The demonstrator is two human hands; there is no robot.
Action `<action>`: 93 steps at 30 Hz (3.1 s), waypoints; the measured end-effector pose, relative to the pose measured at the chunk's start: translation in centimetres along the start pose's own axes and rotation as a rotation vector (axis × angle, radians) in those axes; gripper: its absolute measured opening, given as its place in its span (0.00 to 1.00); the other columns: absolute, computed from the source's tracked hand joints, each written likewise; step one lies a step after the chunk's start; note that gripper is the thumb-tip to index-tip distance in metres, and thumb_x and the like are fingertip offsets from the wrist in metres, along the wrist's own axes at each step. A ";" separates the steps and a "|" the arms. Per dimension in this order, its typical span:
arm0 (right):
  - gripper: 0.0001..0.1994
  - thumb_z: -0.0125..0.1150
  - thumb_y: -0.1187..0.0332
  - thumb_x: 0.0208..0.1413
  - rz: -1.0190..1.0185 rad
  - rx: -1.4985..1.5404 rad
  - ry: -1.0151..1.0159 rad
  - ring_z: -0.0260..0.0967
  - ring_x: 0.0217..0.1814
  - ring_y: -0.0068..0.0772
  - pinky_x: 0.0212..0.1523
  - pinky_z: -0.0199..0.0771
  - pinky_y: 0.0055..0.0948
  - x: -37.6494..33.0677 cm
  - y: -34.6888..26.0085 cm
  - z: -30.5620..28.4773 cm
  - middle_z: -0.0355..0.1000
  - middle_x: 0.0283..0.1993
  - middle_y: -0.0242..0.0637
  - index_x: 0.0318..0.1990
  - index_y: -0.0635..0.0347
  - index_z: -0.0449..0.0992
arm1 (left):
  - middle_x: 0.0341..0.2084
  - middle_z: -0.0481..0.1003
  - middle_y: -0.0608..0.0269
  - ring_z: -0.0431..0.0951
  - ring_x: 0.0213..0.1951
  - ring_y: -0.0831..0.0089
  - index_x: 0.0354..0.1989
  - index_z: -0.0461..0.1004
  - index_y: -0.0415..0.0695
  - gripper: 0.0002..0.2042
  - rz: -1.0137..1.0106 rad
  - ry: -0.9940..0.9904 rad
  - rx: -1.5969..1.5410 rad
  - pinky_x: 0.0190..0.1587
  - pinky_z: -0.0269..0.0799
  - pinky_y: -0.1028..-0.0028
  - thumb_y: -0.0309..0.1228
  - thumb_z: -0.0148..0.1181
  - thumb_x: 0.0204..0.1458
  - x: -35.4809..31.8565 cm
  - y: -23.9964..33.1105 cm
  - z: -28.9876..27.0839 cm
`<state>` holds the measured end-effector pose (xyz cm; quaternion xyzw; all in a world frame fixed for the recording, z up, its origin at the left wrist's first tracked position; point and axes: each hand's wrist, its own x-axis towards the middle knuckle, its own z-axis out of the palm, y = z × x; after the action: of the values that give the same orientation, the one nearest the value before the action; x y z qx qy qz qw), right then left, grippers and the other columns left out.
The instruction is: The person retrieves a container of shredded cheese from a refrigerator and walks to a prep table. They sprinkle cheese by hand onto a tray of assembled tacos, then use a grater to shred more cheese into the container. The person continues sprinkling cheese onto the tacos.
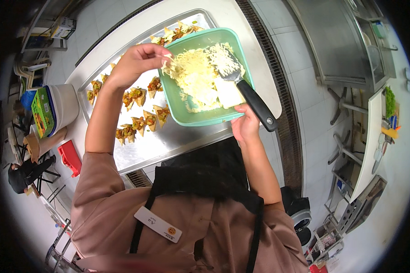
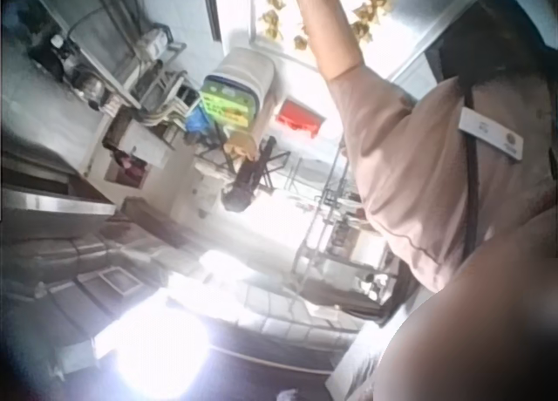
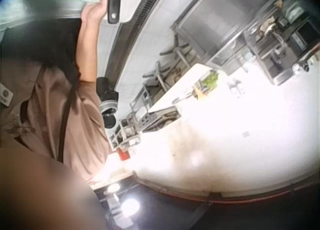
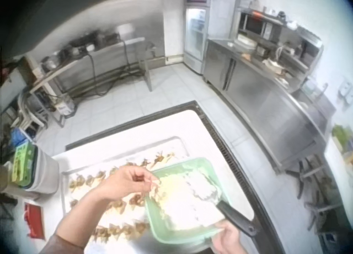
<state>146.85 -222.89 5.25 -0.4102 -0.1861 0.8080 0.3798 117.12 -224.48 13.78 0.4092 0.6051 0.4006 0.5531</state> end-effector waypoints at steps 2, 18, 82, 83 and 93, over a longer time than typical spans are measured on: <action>0.28 0.49 0.69 0.39 0.001 -0.016 0.015 0.65 0.54 0.39 0.52 0.66 0.36 -0.2 0.2 0.0 0.67 0.52 0.45 0.53 0.68 0.65 | 0.32 0.76 0.66 0.73 0.35 0.82 0.38 0.75 0.39 0.10 0.047 0.027 -0.071 0.39 0.69 0.80 0.29 0.62 0.49 -0.1 -0.1 -1.7; 0.27 0.49 0.69 0.39 -0.015 -0.015 0.015 0.65 0.54 0.39 0.51 0.68 0.38 -1.8 -0.4 1.1 0.67 0.52 0.42 0.52 0.65 0.66 | 0.33 0.76 0.68 0.71 0.34 0.80 0.45 0.74 0.40 0.12 -0.140 0.385 0.289 0.42 0.67 0.78 0.33 0.51 0.58 3.0 -10.2 -12.7; 0.27 0.49 0.69 0.39 0.053 -0.044 -0.037 0.66 0.53 0.40 0.50 0.68 0.38 -1.1 1.2 1.1 0.68 0.51 0.44 0.52 0.67 0.65 | 0.36 0.76 0.65 0.73 0.36 0.81 0.39 0.75 0.40 0.08 0.138 0.152 -0.076 0.40 0.68 0.79 0.26 0.57 0.52 -3.7 -1.9 -7.8; 0.27 0.49 0.69 0.39 0.059 -0.053 -0.023 0.66 0.53 0.41 0.50 0.68 0.38 -1.2 1.0 1.1 0.68 0.51 0.43 0.52 0.66 0.66 | 0.36 0.76 0.67 0.71 0.35 0.83 0.40 0.75 0.40 0.09 0.142 0.210 -0.082 0.39 0.66 0.79 0.28 0.56 0.53 -3.7 -2.4 -8.9; 0.26 0.49 0.73 0.37 0.034 -0.020 0.012 0.65 0.54 0.40 0.56 0.63 0.42 -2.3 -0.3 1.4 0.68 0.50 0.42 0.50 0.65 0.68 | 0.33 0.76 0.70 0.70 0.35 0.82 0.43 0.75 0.42 0.12 -0.259 0.431 0.356 0.42 0.65 0.80 0.33 0.52 0.56 -3.2 -11.4 -15.8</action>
<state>146.69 -224.43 7.47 -0.4219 -0.1846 0.8100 0.3630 100.96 -231.93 5.29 0.3249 0.8162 0.2922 0.3780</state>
